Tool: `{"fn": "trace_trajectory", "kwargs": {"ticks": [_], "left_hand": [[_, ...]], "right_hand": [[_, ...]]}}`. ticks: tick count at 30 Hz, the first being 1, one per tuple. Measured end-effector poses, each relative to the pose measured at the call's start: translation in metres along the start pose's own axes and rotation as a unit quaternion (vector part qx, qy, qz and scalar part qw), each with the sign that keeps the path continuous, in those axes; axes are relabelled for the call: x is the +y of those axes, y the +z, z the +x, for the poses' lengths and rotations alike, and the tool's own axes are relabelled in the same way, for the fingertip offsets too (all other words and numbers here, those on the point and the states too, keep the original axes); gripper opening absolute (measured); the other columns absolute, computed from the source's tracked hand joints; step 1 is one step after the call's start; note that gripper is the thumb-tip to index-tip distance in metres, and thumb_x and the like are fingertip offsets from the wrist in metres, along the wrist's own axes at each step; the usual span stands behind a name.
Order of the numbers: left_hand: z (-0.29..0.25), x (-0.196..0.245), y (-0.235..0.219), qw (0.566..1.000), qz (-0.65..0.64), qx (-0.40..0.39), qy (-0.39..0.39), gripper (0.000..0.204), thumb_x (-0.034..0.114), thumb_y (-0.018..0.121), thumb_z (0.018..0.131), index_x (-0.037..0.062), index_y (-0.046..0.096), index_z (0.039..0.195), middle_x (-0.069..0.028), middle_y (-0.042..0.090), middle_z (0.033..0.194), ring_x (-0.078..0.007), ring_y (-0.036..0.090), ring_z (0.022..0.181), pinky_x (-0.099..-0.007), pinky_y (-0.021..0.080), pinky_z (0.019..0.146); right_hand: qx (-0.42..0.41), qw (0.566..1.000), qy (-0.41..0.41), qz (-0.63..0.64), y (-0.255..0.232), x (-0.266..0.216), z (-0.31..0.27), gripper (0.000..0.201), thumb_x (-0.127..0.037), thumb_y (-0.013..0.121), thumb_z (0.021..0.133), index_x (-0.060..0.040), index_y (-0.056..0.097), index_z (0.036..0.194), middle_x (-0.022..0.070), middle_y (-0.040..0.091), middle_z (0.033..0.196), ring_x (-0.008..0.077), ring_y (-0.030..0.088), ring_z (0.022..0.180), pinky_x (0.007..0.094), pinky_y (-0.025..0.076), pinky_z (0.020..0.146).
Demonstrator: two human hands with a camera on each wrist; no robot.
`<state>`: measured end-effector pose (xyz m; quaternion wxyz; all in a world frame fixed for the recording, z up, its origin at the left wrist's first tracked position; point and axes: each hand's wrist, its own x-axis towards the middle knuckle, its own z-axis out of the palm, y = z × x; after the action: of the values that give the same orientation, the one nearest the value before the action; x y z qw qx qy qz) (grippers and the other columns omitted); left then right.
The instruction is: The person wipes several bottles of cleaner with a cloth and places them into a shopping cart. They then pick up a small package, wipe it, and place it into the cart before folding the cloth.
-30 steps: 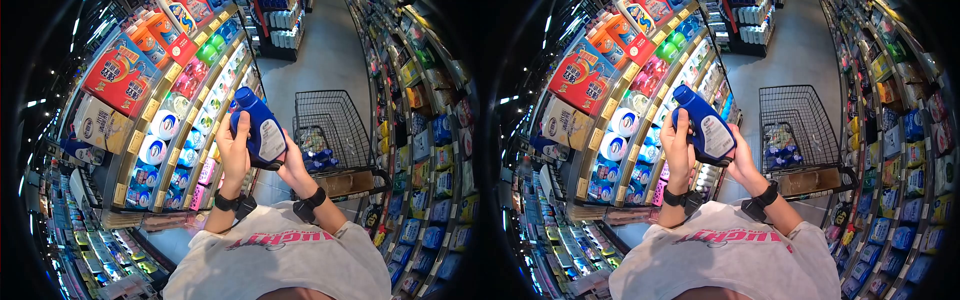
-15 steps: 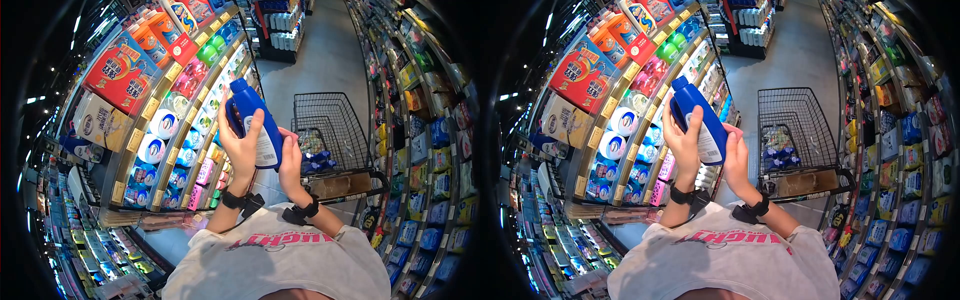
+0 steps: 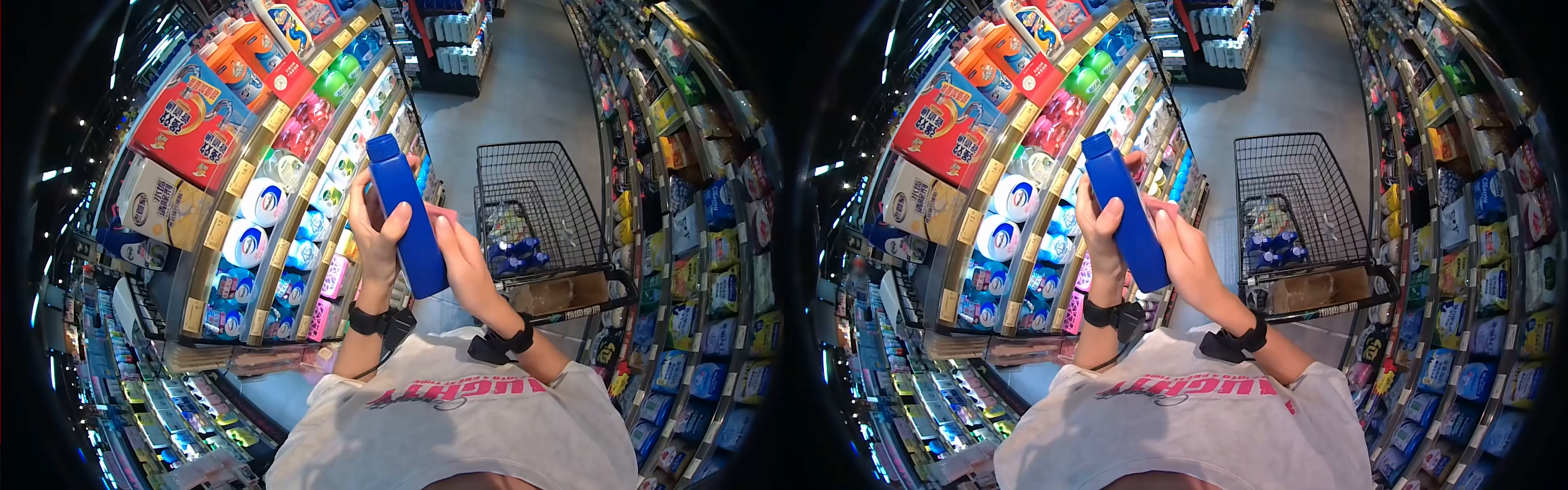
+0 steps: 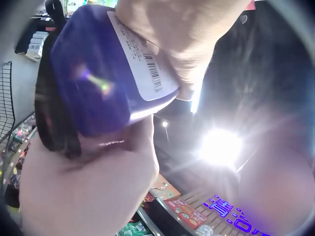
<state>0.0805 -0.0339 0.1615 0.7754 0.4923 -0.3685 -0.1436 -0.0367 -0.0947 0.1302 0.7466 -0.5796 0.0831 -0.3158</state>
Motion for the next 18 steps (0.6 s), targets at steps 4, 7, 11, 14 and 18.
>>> {"fn": "trace_trajectory", "kwargs": {"ticks": [4, 7, 11, 14, 18], "left_hand": [[-0.001, 0.006, 0.007, 0.999, -0.008, -0.032, -0.009, 0.081, 0.044, 0.070, 0.079, -0.0075, 0.044, 0.135, -0.0271, 0.059, 0.129, -0.0316, 0.060, 0.121, -0.0426, 0.043, 0.109], [0.000, 0.009, 0.009, 0.995, 0.009, -0.034, -0.090, 0.079, 0.040, 0.069, 0.081, -0.0073, 0.043, 0.139, -0.0250, 0.060, 0.129, -0.0279, 0.061, 0.118, -0.0394, 0.045, 0.106], [-0.002, -0.009, -0.001, 0.976, 0.124, -0.051, -0.169, 0.070, 0.032, 0.067, 0.096, -0.0088, 0.041, 0.146, -0.0216, 0.054, 0.136, -0.0240, 0.055, 0.125, -0.0337, 0.042, 0.106], [-0.022, -0.002, 0.000, 0.930, 0.331, -0.124, -0.106, 0.089, 0.038, 0.078, 0.086, -0.0064, 0.034, 0.151, -0.0249, 0.046, 0.144, -0.0311, 0.048, 0.133, -0.0382, 0.036, 0.112], [-0.046, 0.022, -0.005, 0.899, 0.401, -0.169, -0.054, 0.099, 0.032, 0.087, 0.075, -0.0005, 0.034, 0.153, -0.0245, 0.045, 0.147, -0.0351, 0.045, 0.138, -0.0432, 0.037, 0.114]], "right_hand": [[-0.011, 0.986, 0.142, 0.085, -0.003, 0.006, 0.003, 0.044, -0.036, 0.037, 0.111, -0.0007, 0.061, 0.121, 0.0010, 0.064, 0.097, 0.0064, 0.060, 0.086, 0.0226, 0.049, 0.078], [0.003, 0.980, 0.159, 0.121, -0.005, 0.019, 0.002, 0.046, -0.040, 0.035, 0.111, -0.0035, 0.062, 0.113, -0.0013, 0.063, 0.091, 0.0052, 0.059, 0.079, 0.0213, 0.049, 0.071], [0.061, 0.950, 0.210, 0.223, -0.002, 0.044, -0.002, 0.048, -0.045, 0.037, 0.109, -0.0042, 0.062, 0.114, 0.0022, 0.067, 0.094, 0.0095, 0.065, 0.083, 0.0246, 0.053, 0.075], [0.169, 0.922, 0.228, 0.262, 0.010, 0.040, -0.007, 0.050, -0.046, 0.039, 0.108, -0.0032, 0.061, 0.120, 0.0062, 0.069, 0.105, 0.0125, 0.068, 0.094, 0.0287, 0.055, 0.084], [0.131, 0.934, 0.188, 0.272, -0.002, 0.039, -0.010, 0.050, -0.045, 0.039, 0.109, -0.0032, 0.055, 0.131, 0.0082, 0.066, 0.121, 0.0146, 0.066, 0.107, 0.0297, 0.054, 0.092]]}}
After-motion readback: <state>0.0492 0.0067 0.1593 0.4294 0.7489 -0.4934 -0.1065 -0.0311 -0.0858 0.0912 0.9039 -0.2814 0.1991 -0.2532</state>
